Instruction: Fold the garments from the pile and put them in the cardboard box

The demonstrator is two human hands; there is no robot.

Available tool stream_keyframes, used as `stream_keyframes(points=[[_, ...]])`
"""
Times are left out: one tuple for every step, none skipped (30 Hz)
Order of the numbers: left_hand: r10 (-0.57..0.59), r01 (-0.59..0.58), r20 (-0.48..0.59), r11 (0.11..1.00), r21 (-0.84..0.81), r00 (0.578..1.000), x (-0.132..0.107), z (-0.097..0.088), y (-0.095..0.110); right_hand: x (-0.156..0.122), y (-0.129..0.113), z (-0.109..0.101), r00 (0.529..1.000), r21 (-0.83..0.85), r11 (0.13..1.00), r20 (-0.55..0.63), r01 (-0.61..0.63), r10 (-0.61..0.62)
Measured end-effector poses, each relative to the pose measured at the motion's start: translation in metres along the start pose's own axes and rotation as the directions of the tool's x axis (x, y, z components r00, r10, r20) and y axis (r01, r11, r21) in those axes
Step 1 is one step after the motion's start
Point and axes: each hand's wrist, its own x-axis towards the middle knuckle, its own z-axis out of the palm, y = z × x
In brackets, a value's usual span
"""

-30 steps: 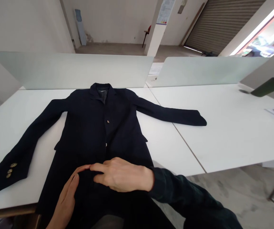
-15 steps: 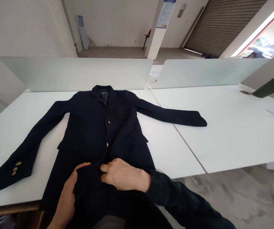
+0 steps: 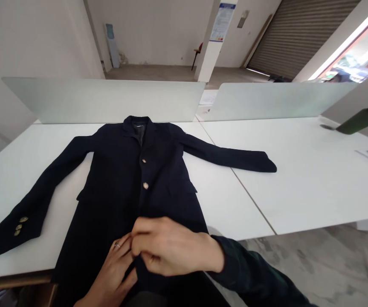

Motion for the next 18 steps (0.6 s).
stream_keyframes(points=[[-0.01,0.01,-0.026,1.0,-0.009,1.0,0.001,-0.002,0.0,0.006,0.004,0.003,0.985,0.002,0.998,0.163,0.055,-0.054],[-0.018,0.017,-0.047,1.0,-0.022,0.999,0.002,-0.003,0.0,0.012,0.01,0.002,0.96,0.003,0.996,0.266,0.092,-0.09],[-0.023,0.021,-0.06,0.999,-0.04,0.998,0.003,-0.005,0.001,0.018,0.02,-0.002,0.949,-0.008,0.995,0.302,0.098,-0.091],[-0.04,0.035,-0.071,0.997,-0.063,0.997,0.003,-0.007,0.002,0.024,0.032,-0.008,0.958,-0.03,0.997,0.281,0.065,-0.054],[-0.07,0.063,-0.081,0.994,-0.092,0.994,0.003,-0.007,0.003,0.031,0.049,-0.017,0.975,-0.053,0.999,0.221,-0.001,0.013],[-0.11,0.098,-0.094,0.987,-0.124,0.99,0.002,-0.006,0.004,0.038,0.068,-0.027,0.985,-0.072,0.993,0.138,-0.093,0.102],[-0.156,0.137,-0.114,0.978,-0.155,0.981,0.001,-0.005,0.004,0.047,0.089,-0.037,0.979,-0.079,0.978,0.053,-0.194,0.198],[-0.197,0.171,-0.137,0.968,-0.182,0.971,-0.001,-0.003,0.004,0.057,0.111,-0.045,0.955,-0.073,0.953,0.0,-0.294,0.295],[-0.221,0.188,-0.162,0.962,-0.197,0.962,-0.003,0.0,0.002,0.067,0.134,-0.052,0.917,-0.053,0.916,-0.031,-0.399,0.397],[-0.216,0.18,-0.184,0.964,-0.194,0.959,-0.004,0.003,0.0,0.078,0.155,-0.057,0.874,-0.047,0.873,-0.056,-0.485,0.482],[-0.184,0.15,-0.201,0.973,-0.174,0.962,-0.006,0.006,-0.003,0.09,0.175,-0.059,0.834,-0.069,0.833,-0.111,-0.549,0.54],[-0.13,0.102,-0.209,0.985,-0.142,0.969,-0.007,0.008,-0.006,0.102,0.192,-0.059,0.803,-0.098,0.802,-0.18,-0.589,0.567],[-0.067,0.046,-0.209,0.994,-0.103,0.976,-0.007,0.01,-0.01,0.114,0.206,-0.057,0.781,-0.129,0.78,-0.249,-0.613,0.573],[-0.003,-0.01,-0.199,0.998,-0.062,0.98,-0.007,0.012,-0.014,0.127,0.217,-0.055,0.764,-0.156,0.763,-0.315,-0.627,0.563],[0.046,-0.052,-0.184,0.998,-0.027,0.982,-0.007,0.014,-0.017,0.139,0.225,-0.053,0.749,-0.176,0.75,-0.371,-0.637,0.549],[0.072,-0.074,-0.168,0.997,-0.002,0.983,-0.006,0.016,-0.02,0.151,0.231,-0.051,0.734,-0.187,0.74,-0.417,-0.646,0.536],[0.078,-0.076,-0.151,0.997,0.013,0.985,-0.006,0.02,-0.022,0.162,0.236,-0.05,0.715,-0.196,0.725,-0.458,-0.661,0.528],[0.065,-0.063,-0.138,0.998,0.02,0.988,-0.006,0.026,-0.025,0.173,0.24,-0.051,0.694,-0.209,0.702,-0.489,-0.681,0.528]])
